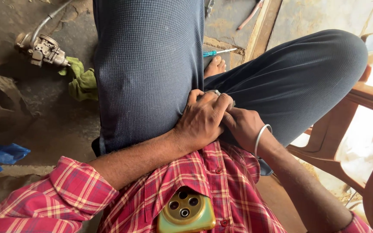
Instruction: Repairing or assembling a motorcycle carburetor while sitting down.
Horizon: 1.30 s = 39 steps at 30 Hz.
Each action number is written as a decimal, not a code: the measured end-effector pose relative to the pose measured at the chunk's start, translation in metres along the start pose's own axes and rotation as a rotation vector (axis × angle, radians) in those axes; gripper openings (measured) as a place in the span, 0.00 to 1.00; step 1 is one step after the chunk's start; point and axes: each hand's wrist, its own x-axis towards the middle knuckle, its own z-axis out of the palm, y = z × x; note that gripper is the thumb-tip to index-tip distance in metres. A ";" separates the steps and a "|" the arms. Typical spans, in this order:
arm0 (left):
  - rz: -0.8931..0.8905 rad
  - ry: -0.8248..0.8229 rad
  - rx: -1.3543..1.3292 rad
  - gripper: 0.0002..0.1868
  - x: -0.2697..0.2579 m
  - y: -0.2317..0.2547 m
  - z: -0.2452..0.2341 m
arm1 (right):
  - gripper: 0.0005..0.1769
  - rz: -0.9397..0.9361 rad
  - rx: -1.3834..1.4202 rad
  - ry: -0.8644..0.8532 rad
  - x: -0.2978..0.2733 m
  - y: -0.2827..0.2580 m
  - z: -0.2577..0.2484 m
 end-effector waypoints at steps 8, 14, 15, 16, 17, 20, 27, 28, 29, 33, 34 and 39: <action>-0.090 -0.034 -0.162 0.20 -0.003 -0.001 -0.002 | 0.21 -0.053 -0.006 -0.007 -0.001 -0.001 -0.005; -0.111 -0.032 -0.188 0.19 -0.001 0.000 -0.005 | 0.19 -0.042 0.083 0.062 -0.023 -0.010 -0.028; -0.115 -0.034 -0.187 0.19 -0.002 0.000 -0.005 | 0.19 -0.043 0.085 0.059 -0.027 -0.007 -0.026; -0.123 -0.031 -0.190 0.19 -0.002 0.000 -0.004 | 0.16 -0.092 0.060 0.133 -0.032 -0.004 -0.025; -0.132 -0.029 -0.194 0.18 -0.002 0.000 -0.003 | 0.13 -0.141 0.035 0.208 -0.036 -0.001 -0.024; -0.151 -0.016 -0.254 0.20 0.001 0.003 -0.009 | 0.11 -0.400 -0.070 0.421 -0.048 0.000 -0.007; -0.159 -0.061 -0.274 0.19 0.001 0.003 -0.012 | 0.11 -0.571 -0.289 0.668 -0.044 0.010 0.016; -0.142 -0.064 -0.272 0.19 0.000 0.003 -0.011 | 0.12 -0.630 -0.333 0.671 -0.043 0.014 0.017; -0.126 -0.066 -0.270 0.19 0.000 0.002 -0.011 | 0.13 -0.689 -0.377 0.673 -0.042 0.017 0.017; -0.171 -0.101 -0.296 0.18 0.005 0.003 -0.014 | 0.14 -0.786 -0.476 0.636 -0.039 0.020 0.013; -0.206 -0.125 -0.297 0.19 0.006 0.002 -0.014 | 0.14 -0.811 -0.507 0.609 -0.038 0.019 0.011; -0.218 -0.105 -0.257 0.19 0.003 -0.003 -0.008 | 0.15 -0.864 -0.547 0.570 -0.032 0.018 0.010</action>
